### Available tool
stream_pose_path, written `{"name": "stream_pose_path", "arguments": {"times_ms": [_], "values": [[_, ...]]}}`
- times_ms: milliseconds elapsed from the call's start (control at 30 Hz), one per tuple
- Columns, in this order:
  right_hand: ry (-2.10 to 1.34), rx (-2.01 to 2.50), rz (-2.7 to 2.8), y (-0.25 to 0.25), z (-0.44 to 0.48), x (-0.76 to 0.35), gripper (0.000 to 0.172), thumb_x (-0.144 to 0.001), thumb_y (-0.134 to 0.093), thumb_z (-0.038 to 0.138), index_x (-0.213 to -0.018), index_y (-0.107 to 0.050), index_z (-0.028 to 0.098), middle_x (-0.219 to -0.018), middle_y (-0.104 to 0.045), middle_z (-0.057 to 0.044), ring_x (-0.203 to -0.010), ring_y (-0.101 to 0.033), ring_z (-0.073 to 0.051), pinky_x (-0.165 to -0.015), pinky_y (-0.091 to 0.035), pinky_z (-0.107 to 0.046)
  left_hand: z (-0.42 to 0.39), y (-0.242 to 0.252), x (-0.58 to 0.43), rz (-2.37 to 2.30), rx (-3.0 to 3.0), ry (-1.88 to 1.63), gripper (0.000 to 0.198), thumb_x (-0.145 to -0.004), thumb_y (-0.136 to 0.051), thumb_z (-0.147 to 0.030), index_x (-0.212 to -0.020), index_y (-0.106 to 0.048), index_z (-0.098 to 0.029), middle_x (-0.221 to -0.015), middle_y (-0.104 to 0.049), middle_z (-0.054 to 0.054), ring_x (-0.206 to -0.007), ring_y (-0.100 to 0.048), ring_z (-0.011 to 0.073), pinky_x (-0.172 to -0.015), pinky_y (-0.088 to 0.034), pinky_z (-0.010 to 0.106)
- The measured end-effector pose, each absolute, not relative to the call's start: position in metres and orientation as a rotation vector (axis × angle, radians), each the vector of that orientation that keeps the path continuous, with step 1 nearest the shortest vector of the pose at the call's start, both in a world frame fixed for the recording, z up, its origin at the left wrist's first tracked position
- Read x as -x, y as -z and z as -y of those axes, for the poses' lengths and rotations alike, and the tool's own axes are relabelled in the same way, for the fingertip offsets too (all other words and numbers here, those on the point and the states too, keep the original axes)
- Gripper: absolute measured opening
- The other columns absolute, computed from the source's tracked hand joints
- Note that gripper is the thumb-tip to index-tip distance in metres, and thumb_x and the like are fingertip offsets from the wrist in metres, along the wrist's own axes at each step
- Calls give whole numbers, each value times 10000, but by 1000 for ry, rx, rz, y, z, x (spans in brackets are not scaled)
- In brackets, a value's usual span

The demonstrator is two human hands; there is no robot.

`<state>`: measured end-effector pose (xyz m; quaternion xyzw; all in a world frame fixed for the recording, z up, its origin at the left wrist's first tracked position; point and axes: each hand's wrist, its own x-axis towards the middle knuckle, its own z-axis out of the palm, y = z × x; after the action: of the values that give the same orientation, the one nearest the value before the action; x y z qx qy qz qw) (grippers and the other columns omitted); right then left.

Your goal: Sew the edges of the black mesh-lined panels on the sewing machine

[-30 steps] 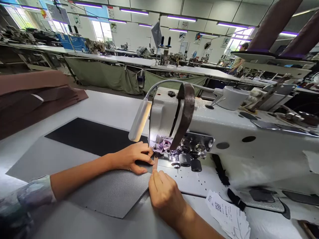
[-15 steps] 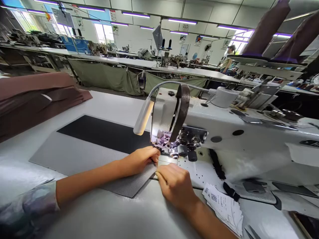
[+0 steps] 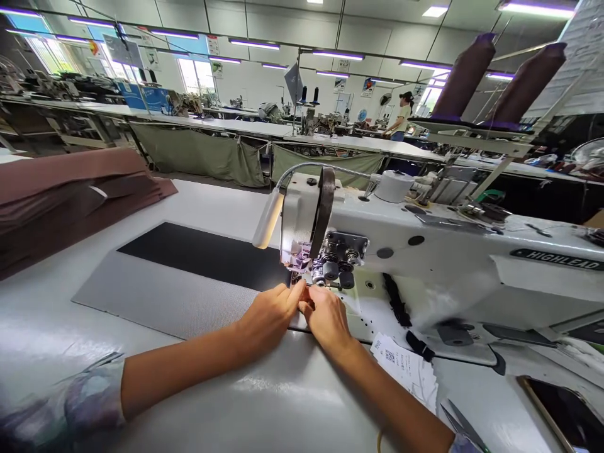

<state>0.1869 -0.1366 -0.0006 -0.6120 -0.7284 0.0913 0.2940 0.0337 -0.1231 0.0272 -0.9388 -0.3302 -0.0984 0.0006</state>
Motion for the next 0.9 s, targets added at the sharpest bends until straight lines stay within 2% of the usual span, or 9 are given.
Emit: {"name": "stream_pose_path", "arguments": {"times_ms": [67,167,267,333,433,600,700,800,900], "values": [[-304,1620,1928,0,135,-187,102,-765,-567,168,-670,-601,173,-679,-602,-12,-607,-504,-140,-570,-326,-249,120,-23,-36,1230,2959,406,359,-686,-418,59,-983,-509,-122,-826,-622,91,-737,-569,235,-592,-405,314],[-405,1566,1913,-3,135,-186,92,-772,-576,167,-733,-655,194,-766,-651,-5,-720,-565,-151,-663,-380,-250,116,-17,-33,1419,2927,564,315,-737,-466,-15,-1019,-475,-155,-805,-631,56,-747,-602,219,-614,-419,287],[-484,1527,1871,-5,135,-185,118,-783,-575,183,-775,-688,216,-811,-678,9,-767,-594,-144,-716,-404,-247,114,-14,-28,1620,2922,765,404,-714,-537,-85,-1083,-407,-186,-726,-631,-23,-651,-602,166,-571,-406,232],[-511,1532,1840,-5,134,-184,123,-781,-577,209,-769,-700,215,-795,-682,8,-755,-600,-145,-707,-410,-249,113,-12,-27,1788,2943,1002,415,-679,-557,-89,-1048,-405,-202,-641,-607,-72,-572,-570,136,-538,-379,204],[-532,1579,1811,-4,129,-182,140,-768,-568,226,-743,-705,211,-751,-681,6,-704,-594,-146,-649,-404,-243,112,-11,-28,1963,2954,1267,394,-643,-567,-75,-991,-439,-209,-596,-587,-88,-540,-538,126,-530,-356,195],[-486,1733,1809,-4,121,-173,109,-698,-580,187,-641,-670,206,-543,-600,22,-514,-502,-134,-517,-310,-241,109,-16,-18,1919,3107,1201,280,-705,-598,-130,-955,-490,-199,-604,-592,-74,-523,-529,117,-517,-359,195],[-424,1792,1827,-6,122,-167,97,-684,-577,149,-632,-636,205,-561,-607,19,-520,-493,-134,-525,-288,-242,103,-24,-2,1482,3307,1151,64,-838,-510,-174,-872,-563,-178,-686,-622,-18,-625,-554,130,-590,-410,223],[-368,1823,1849,-7,124,-164,107,-681,-560,115,-639,-609,201,-573,-602,12,-532,-481,-137,-531,-274,-247,94,-29,14,596,3444,988,262,-890,-367,-69,-893,-613,-158,-952,-657,72,-888,-558,174,-794,-441,280],[-336,1829,1864,-7,126,-162,118,-695,-542,107,-630,-585,196,-594,-600,7,-554,-488,-135,-538,-268,-248,86,-27,21,232,3446,771,279,-894,-348,-33,-911,-599,-154,-956,-652,88,-918,-533,191,-810,-446,286]]}}
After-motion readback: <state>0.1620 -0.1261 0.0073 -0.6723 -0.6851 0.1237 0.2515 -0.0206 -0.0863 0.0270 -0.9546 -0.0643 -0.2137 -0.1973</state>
